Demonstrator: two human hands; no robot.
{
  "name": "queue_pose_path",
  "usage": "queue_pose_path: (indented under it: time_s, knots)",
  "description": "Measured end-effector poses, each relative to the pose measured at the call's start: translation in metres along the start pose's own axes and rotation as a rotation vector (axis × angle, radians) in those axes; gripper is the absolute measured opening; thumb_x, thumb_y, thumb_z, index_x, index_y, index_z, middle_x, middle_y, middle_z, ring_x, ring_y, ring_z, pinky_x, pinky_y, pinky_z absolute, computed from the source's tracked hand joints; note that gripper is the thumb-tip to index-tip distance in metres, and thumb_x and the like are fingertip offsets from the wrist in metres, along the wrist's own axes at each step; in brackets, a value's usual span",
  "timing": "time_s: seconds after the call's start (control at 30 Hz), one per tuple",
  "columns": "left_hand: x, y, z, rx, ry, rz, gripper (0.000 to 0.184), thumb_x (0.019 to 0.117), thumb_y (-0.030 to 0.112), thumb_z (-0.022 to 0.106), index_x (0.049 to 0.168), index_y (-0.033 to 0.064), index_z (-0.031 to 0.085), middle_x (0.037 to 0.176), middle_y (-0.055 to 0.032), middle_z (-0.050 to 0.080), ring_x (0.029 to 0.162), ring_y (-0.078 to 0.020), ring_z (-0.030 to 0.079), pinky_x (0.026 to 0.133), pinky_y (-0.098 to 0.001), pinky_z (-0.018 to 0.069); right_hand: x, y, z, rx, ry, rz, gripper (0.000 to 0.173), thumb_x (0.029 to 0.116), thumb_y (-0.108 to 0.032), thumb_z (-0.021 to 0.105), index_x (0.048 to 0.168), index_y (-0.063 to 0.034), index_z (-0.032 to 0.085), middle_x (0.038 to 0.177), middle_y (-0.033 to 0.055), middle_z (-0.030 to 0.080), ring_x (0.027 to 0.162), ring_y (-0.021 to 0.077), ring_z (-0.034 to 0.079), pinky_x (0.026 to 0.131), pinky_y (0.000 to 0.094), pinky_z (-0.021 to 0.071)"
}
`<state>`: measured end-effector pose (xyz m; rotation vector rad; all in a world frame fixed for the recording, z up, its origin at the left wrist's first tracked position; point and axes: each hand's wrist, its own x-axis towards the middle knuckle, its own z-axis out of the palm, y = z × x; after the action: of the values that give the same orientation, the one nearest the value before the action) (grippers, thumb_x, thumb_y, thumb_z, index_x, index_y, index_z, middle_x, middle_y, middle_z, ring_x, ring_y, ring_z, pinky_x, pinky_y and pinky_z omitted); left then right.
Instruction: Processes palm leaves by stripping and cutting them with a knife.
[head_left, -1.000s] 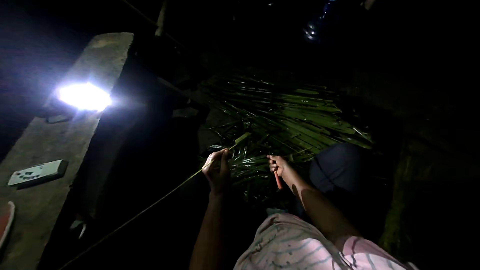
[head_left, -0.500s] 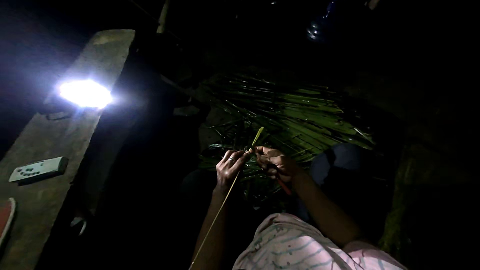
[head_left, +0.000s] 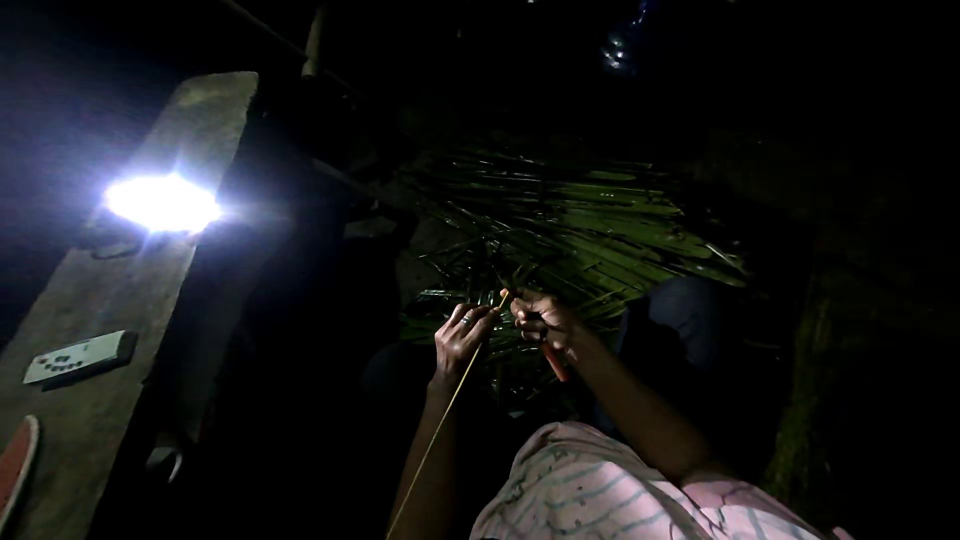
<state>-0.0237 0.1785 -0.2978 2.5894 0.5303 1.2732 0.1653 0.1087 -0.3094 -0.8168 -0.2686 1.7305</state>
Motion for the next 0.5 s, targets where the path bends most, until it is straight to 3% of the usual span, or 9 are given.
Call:
queue_pose_path:
  time_s: [0.1, 0.2, 0.33, 0.43, 0.5]
  knots:
    - [-0.002, -0.002, 0.001, 0.01, -0.056, 0.009, 0.015, 0.0983, 0.009, 0.063, 0.097, 0.006, 0.078, 0.096, -0.0096, 0.077, 0.094, -0.021, 0.072, 0.083, -0.0292, 0.0585, 0.01, 0.001, -0.011, 0.076, 0.043, 0.038, 0.028, 0.1078, -0.011, 0.038, 0.132, -0.0091, 0.052, 0.071, -0.0028, 0.05, 0.044, 0.0009, 0.038, 0.038, 0.014, 0.0334]
    - [-0.003, -0.002, -0.002, -0.003, -0.072, 0.011, 0.015, 0.0987, 0.009, 0.064, 0.097, 0.0069, 0.078, 0.097, -0.0095, 0.076, 0.095, -0.0206, 0.072, 0.083, -0.0293, 0.0588, 0.022, 0.01, -0.031, 0.201, 0.135, 0.076, 0.021, 0.1108, -0.02, 0.038, 0.118, -0.0088, 0.054, 0.067, -0.0035, 0.049, 0.042, 0.0015, 0.041, 0.036, 0.014, 0.0375]
    - [0.001, 0.0, -0.014, -0.019, -0.003, -0.051, 0.015, 0.0974, 0.008, 0.064, 0.095, 0.0041, 0.078, 0.095, -0.0108, 0.076, 0.091, -0.0187, 0.072, 0.082, -0.028, 0.0593, 0.045, 0.031, -0.08, 0.211, 0.502, 0.117, 0.018, 0.1092, -0.015, 0.043, 0.119, -0.005, 0.055, 0.067, -0.0029, 0.046, 0.042, 0.0019, 0.037, 0.036, 0.015, 0.0343]
    - [0.001, -0.003, -0.017, 0.024, 0.026, -0.13, 0.015, 0.0977, 0.011, 0.064, 0.094, 0.0047, 0.078, 0.091, -0.0087, 0.076, 0.09, -0.017, 0.072, 0.082, -0.0278, 0.0588, 0.049, 0.049, -0.089, 0.041, 0.665, 0.168, 0.013, 0.1081, -0.019, 0.049, 0.105, -0.0074, 0.053, 0.068, -0.0017, 0.046, 0.042, 0.0038, 0.035, 0.037, 0.017, 0.0332]
    - [0.001, -0.002, -0.017, 0.104, -0.002, -0.188, 0.017, 0.0977, 0.014, 0.064, 0.093, 0.0055, 0.077, 0.089, -0.0081, 0.076, 0.088, -0.018, 0.072, 0.08, -0.0297, 0.059, 0.039, 0.048, -0.068, -0.162, 0.64, 0.096, 0.02, 0.1049, -0.022, 0.059, 0.118, -0.0088, 0.053, 0.071, -0.0008, 0.048, 0.044, 0.0047, 0.037, 0.039, 0.0185, 0.0344]
